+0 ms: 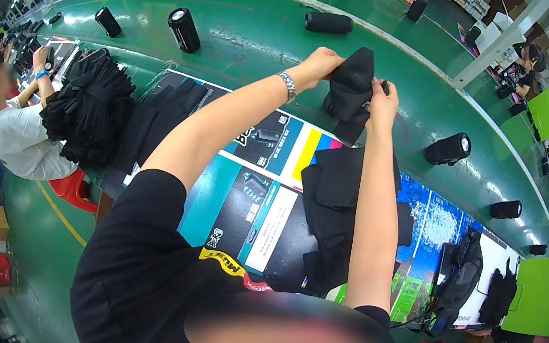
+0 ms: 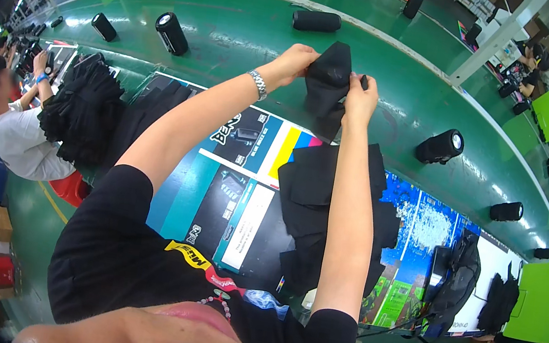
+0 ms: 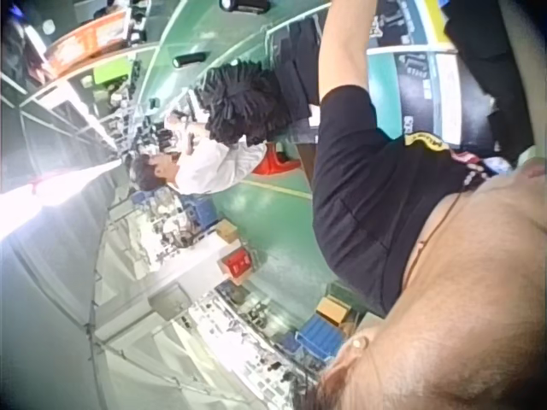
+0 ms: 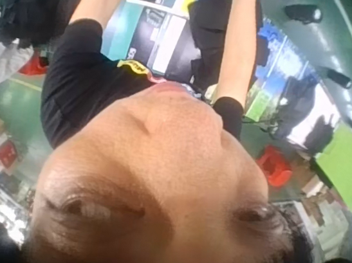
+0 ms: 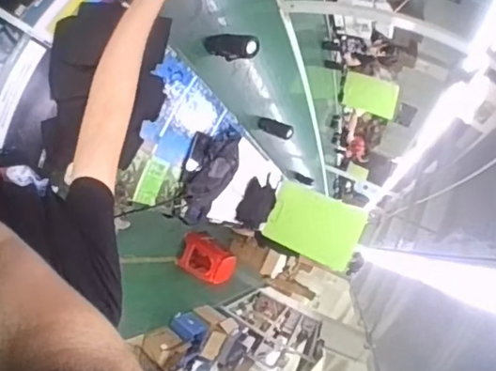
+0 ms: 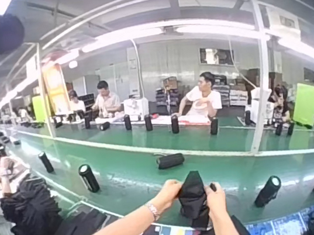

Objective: The person takes fabric pouches by hand and places them one by one into cylindrical containers.

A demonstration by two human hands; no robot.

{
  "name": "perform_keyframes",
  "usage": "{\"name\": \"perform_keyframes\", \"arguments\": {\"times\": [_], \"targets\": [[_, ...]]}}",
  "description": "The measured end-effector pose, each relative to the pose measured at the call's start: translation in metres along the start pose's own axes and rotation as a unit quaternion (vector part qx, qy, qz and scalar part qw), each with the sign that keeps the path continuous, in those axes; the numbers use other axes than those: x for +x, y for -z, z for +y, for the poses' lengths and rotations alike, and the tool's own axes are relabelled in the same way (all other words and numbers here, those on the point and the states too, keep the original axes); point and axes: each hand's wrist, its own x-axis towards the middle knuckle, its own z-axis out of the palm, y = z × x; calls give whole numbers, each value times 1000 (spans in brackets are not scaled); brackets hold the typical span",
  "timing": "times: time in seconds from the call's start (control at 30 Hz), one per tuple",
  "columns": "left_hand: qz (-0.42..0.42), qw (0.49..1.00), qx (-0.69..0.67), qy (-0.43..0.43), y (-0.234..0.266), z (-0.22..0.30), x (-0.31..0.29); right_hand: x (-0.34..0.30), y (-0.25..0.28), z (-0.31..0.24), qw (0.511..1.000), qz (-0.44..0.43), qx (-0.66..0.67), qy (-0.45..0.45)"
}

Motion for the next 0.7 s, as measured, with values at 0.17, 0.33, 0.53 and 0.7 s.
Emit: {"name": "perform_keyframes", "arguments": {"times": [0.17, 0.33, 0.53, 0.7], "targets": [[22, 990, -27, 139, -12, -12, 16, 37, 10, 39, 952, -97, 132, -260], [8, 989, -1, 149, 3, -24, 19, 35, 9, 38, 985, -83, -7, -151], [-100, 975, -136, 146, -56, -10, 26, 39, 26, 37, 980, -41, 18, -193], [-16, 996, -57, 72, -56, -65, 31, 24, 50, 14, 961, -88, -133, -228]]}}
